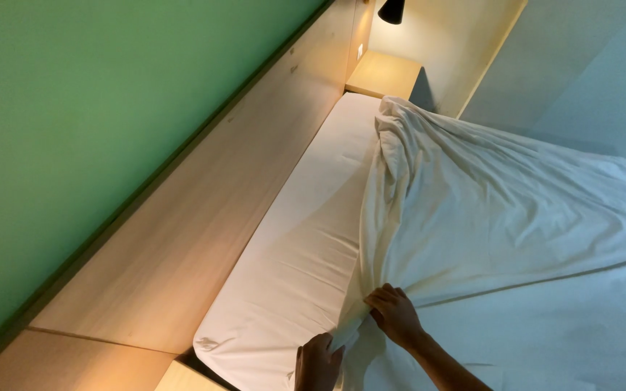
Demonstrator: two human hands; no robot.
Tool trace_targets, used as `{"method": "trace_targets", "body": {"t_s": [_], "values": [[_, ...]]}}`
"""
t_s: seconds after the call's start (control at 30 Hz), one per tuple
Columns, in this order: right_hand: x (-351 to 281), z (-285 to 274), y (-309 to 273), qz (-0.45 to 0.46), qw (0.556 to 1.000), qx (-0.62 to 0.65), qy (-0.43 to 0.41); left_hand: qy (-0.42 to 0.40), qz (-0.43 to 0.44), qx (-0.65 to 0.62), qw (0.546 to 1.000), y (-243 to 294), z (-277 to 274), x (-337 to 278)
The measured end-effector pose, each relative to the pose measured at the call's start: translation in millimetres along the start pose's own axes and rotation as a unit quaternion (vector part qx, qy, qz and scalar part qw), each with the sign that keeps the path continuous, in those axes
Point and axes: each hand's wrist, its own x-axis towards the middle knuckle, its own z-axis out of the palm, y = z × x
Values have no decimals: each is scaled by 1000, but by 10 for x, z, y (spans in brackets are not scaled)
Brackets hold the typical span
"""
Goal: The person smooths and folds a white duvet cover on a bed. They pull the fabric taut, fold the edges over, and smooth out wrinkles with their hands to create a neat appearance.
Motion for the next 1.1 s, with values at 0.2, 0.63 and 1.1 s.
{"method": "trace_targets", "body": {"t_s": [0.2,0.63,1.1], "values": [[107,-333,-120,-54,998,-12,24,32,53,76,995,857,-271,157],[120,-518,261,-52,993,54,-92,21,142,85,986,1125,85,424],[380,-310,1022,-116,965,85,-218,43,86,99,990,1054,173,231]]}}
